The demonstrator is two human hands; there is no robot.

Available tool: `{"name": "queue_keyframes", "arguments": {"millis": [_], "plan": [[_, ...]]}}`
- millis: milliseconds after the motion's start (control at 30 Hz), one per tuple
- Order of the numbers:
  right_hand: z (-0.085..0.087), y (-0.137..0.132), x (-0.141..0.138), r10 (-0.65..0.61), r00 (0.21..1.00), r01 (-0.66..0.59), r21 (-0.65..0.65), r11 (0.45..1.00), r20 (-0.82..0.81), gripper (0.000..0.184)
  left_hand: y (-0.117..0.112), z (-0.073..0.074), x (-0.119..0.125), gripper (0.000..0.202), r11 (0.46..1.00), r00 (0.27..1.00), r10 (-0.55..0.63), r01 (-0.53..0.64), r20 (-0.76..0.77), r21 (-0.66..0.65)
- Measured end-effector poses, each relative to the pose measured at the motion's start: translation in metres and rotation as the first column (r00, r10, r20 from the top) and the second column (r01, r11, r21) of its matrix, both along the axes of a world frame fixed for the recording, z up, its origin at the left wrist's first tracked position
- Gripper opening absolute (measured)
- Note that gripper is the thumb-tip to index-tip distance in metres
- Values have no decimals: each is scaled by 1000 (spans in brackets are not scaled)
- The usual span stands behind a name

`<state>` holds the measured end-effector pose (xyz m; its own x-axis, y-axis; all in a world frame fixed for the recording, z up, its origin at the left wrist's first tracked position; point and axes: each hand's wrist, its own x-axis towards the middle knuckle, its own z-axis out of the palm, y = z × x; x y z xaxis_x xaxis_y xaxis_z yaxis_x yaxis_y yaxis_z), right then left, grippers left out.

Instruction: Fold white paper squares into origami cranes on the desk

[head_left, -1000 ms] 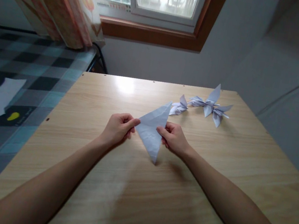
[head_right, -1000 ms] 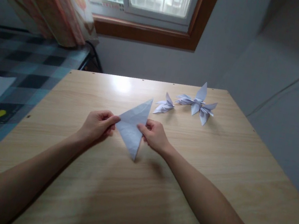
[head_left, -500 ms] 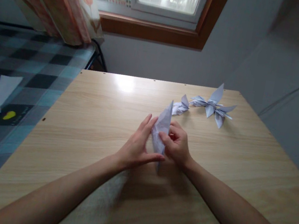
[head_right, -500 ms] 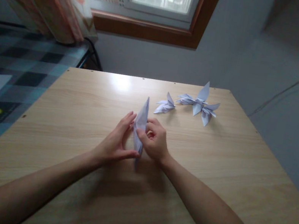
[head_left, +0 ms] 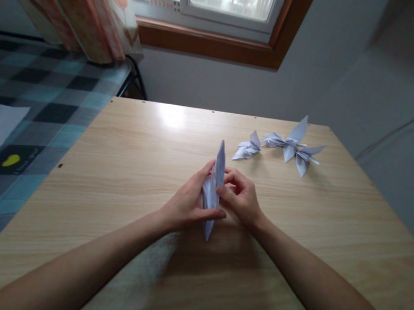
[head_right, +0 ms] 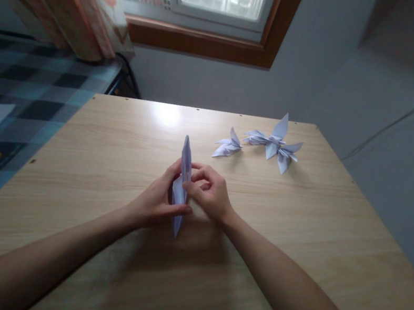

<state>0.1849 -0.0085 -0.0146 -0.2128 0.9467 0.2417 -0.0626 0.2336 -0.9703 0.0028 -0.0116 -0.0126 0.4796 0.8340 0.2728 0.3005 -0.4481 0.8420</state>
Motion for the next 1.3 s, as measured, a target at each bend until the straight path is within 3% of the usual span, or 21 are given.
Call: {"name": "queue_keyframes", "arguments": {"millis": [100, 300, 500, 700, 933, 1100, 1300], "plan": [[-2, -1, -1, -26, 1000, 26, -22, 999, -16, 32, 0, 0, 0, 110, 1000, 1000, 0, 0, 5, -1], [1, -5, -4, -57, 998, 55, 48, 997, 30, 51, 0, 2, 1, 106, 999, 1000, 14, -14, 2, 31], [2, -5, -2, -58, 996, 52, 86, 995, 68, 39, 0, 1, 0, 101, 1000, 999, 2, -2, 36, 6], [2, -6, -3, -237, 958, 198, 225, 954, 161, 34, -2, 0, -1, 107, 1000, 1000, 16, -16, 6, 18], [0, -2, 1, -259, 930, 197, 239, 951, 261, 34, 0, 0, -5, 86, 1000, 997, 19, -20, 80, 4], [0, 10, 19, -149, 942, 58, 293, 954, 300, 37, 14, 0, -18, 62, 999, 994, 41, -40, 104, -13], [-4, 25, 41, -71, 876, -120, 358, 926, 477, 39, 29, 7, -37, 45, 983, 994, -20, 40, -111, 181]]}}
